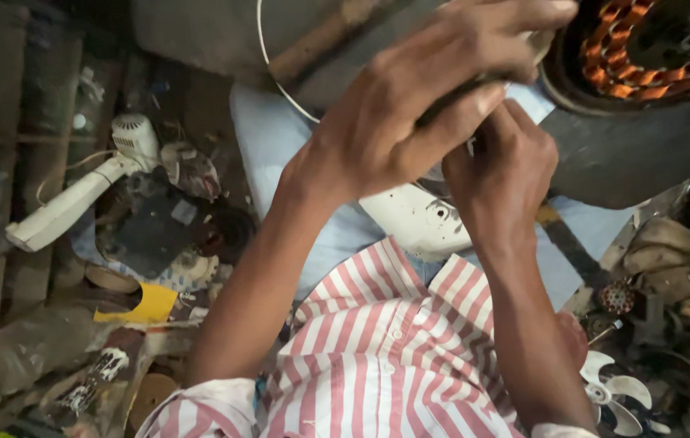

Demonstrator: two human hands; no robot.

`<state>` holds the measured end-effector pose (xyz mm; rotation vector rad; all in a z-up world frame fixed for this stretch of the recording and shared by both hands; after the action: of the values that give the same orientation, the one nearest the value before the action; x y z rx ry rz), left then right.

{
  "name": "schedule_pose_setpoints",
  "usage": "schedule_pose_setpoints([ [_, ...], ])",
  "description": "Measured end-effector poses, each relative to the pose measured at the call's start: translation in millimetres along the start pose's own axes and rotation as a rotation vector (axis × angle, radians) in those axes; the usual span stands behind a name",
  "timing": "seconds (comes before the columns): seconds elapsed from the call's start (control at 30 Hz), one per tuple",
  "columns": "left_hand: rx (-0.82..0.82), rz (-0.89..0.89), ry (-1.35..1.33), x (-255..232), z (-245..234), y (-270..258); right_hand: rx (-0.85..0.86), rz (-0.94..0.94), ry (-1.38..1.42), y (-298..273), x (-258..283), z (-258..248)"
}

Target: The person sits on the floor and uses a sanding block to smooth the edges of a small metal piece. They repeatedly rub the block against the metal while holding it in their left hand. A motor stator with copper windings is visible on the table nearby.

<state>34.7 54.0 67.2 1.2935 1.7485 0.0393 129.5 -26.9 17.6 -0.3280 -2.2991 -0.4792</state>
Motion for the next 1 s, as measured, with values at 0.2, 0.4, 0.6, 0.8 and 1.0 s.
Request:
schedule_pose_setpoints([
  [0.2,-0.045,-0.076,-0.258,17,7,8,-0.065,0.023,-0.015,3,3,5],
  [0.4,-0.039,-0.230,-0.157,18,17,12,-0.033,-0.005,0.006,-5,-1,9],
  [0.6,-0.111,-0.175,-0.202,11,22,10,-0.070,-0.053,0.040,-8,-3,6],
  [0.8,-0.076,-0.210,-0.164,20,17,27,-0.075,0.027,0.031,6,-18,7],
  [1.0,-0.026,-0.322,-0.174,39,19,22,-0.072,-0.018,0.087,5,-11,6],
])
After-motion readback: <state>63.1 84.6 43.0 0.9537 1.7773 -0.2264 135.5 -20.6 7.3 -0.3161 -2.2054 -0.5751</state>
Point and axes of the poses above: each hand's wrist, its own y-axis towards the middle knuckle, its own z-axis out of the palm, x = y × z, the point moved 10 cm from there along y, towards the middle knuckle, and after that the axes turned 10 degrees about y, right-handed, at the moved point
